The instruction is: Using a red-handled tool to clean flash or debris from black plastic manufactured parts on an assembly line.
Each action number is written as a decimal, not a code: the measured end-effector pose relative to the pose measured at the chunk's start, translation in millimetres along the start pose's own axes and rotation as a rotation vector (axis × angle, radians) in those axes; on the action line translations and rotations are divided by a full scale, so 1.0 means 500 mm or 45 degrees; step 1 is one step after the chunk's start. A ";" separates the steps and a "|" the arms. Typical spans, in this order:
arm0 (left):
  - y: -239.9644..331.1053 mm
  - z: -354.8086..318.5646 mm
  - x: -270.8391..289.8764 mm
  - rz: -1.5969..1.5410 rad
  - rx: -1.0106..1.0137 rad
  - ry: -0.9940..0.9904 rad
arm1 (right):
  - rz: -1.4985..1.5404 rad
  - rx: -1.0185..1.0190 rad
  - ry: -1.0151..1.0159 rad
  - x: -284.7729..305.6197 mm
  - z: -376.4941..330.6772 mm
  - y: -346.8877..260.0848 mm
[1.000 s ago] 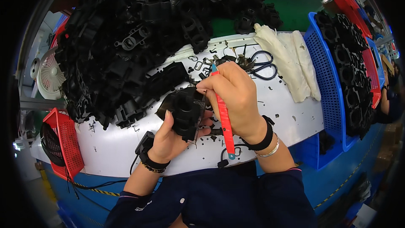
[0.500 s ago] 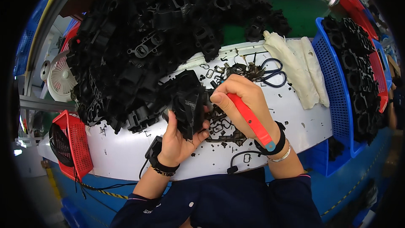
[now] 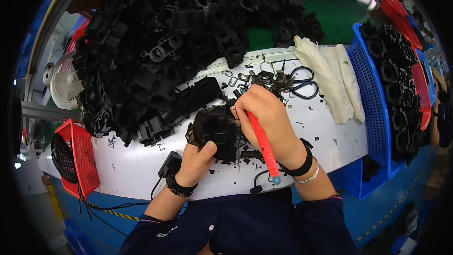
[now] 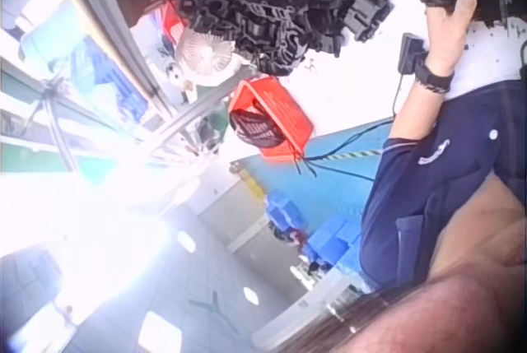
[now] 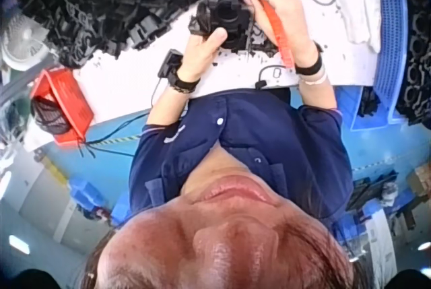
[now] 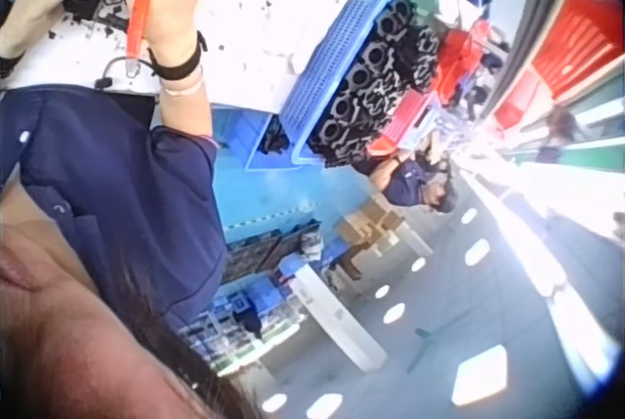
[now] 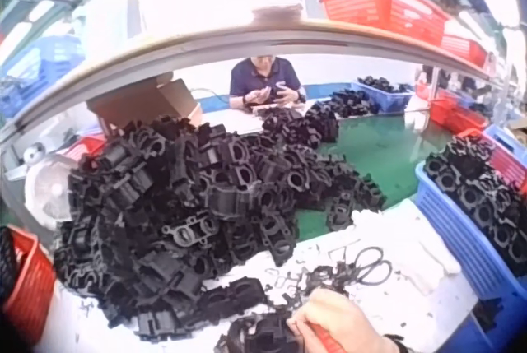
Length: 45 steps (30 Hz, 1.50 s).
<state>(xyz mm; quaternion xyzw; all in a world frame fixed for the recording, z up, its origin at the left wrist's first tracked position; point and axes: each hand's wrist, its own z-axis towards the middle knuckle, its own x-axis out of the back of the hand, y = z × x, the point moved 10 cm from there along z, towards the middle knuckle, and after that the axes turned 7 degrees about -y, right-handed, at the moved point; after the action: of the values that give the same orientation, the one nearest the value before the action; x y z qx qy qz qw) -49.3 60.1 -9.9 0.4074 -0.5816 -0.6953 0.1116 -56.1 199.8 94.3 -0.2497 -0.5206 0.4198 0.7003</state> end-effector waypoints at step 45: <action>0.058 0.009 0.023 0.224 -0.094 0.260 | 0.104 -0.280 0.087 0.011 -0.009 0.027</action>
<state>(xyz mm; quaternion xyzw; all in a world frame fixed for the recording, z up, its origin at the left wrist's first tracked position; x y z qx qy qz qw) -69.3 47.5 11.0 0.4190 -0.5747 -0.6587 0.2454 -55.5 212.1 85.1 -0.3603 -0.5287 0.3795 0.6684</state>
